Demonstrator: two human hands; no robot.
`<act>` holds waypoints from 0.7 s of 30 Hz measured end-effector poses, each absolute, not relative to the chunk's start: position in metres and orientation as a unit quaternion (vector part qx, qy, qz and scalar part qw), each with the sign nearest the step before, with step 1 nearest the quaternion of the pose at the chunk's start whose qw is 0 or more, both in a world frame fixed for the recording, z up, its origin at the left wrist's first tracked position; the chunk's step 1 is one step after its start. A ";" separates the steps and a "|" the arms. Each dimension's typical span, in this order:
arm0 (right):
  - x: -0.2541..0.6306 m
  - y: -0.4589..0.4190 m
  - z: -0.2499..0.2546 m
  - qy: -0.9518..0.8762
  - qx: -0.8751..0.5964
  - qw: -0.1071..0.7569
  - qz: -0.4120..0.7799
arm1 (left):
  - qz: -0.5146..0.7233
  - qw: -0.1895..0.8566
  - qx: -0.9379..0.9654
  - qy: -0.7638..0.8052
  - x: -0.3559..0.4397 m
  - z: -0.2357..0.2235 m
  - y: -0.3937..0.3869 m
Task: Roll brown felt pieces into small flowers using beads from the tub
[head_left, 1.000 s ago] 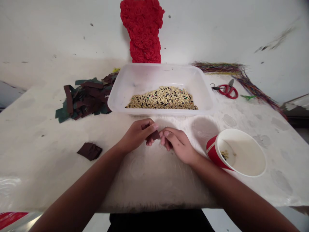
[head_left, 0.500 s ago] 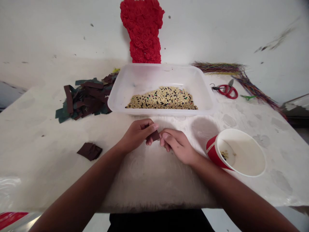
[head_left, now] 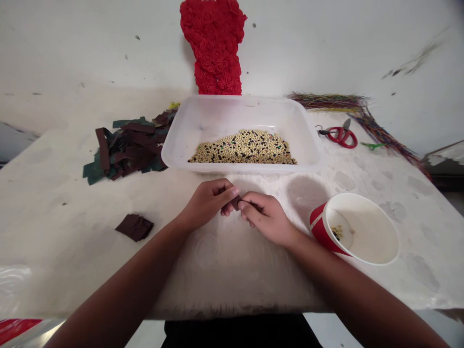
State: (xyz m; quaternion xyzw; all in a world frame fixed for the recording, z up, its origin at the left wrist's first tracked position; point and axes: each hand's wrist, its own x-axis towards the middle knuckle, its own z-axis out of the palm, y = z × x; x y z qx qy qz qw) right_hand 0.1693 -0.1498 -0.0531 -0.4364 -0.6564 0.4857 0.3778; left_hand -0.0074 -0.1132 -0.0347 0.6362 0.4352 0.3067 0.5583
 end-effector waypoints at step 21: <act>0.171 -0.149 -0.052 -0.632 -0.421 0.392 0.519 | 0.278 0.516 0.676 0.446 -0.009 -0.039 -0.114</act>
